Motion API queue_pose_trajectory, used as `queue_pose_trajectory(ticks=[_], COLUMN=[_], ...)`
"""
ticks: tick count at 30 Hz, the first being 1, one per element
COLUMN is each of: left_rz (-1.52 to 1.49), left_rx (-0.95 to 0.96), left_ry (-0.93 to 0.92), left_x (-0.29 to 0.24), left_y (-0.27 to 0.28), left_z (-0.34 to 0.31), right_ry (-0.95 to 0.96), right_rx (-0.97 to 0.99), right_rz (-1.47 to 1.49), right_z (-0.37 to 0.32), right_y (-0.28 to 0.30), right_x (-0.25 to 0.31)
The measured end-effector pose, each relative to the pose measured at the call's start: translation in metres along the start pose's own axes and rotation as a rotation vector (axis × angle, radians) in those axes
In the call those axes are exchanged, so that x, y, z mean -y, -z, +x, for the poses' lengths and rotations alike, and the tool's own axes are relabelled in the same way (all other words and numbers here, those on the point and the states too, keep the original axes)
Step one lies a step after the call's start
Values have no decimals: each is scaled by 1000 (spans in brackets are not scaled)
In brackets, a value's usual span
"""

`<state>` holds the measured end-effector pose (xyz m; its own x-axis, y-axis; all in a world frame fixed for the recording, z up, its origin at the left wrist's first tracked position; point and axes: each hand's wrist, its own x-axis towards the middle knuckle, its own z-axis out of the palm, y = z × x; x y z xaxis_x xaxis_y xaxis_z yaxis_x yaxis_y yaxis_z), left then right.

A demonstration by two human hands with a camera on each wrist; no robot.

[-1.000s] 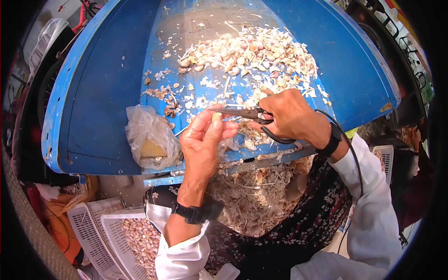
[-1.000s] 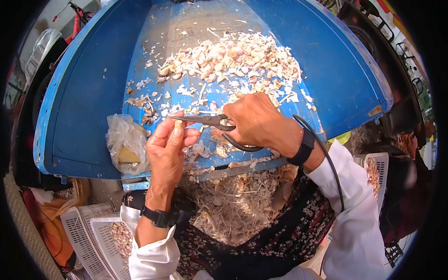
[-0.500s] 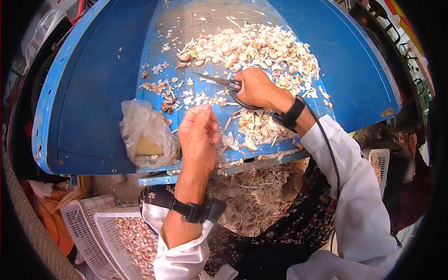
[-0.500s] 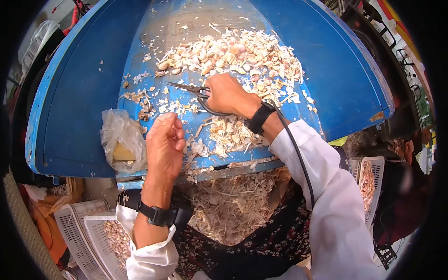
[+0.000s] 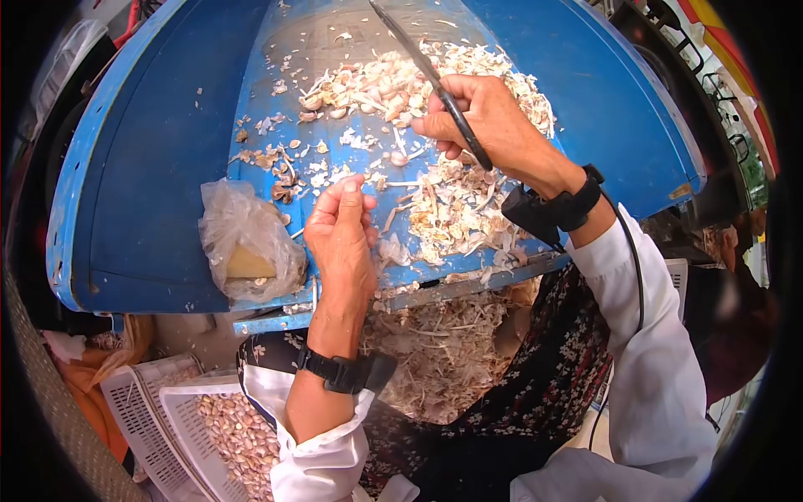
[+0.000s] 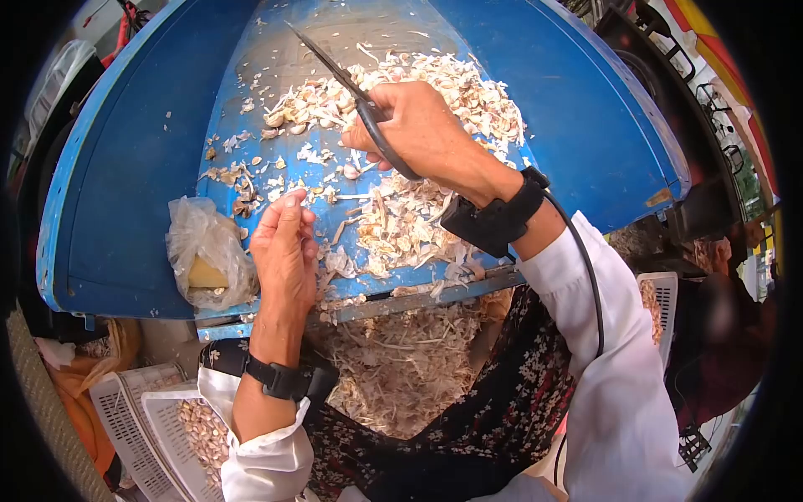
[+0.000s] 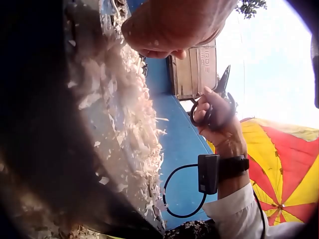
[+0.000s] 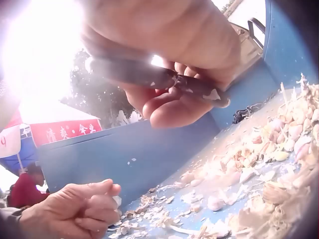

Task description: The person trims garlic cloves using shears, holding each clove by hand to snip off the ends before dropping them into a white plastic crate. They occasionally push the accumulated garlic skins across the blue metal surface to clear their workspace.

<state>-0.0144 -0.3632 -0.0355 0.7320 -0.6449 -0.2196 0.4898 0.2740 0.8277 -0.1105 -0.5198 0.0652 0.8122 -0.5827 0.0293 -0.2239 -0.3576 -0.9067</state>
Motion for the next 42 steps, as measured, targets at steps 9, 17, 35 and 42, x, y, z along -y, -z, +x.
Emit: queue_pose_trajectory(ticks=[9, 17, 35, 42], left_rz=[545, 1572, 1866, 1845], left_rx=[46, -1, 565, 612], left_ry=[-166, -497, -802, -952], left_x=[-7, 28, 33, 36], left_y=[-21, -76, -69, -63], left_z=[39, 66, 69, 71], right_ry=[-62, -6, 71, 136], right_rx=[-90, -200, -298, -301], right_rz=[178, 64, -284, -345], right_z=[-27, -64, -78, -77], right_y=[36, 73, 95, 91], right_x=[-49, -78, -82, -84])
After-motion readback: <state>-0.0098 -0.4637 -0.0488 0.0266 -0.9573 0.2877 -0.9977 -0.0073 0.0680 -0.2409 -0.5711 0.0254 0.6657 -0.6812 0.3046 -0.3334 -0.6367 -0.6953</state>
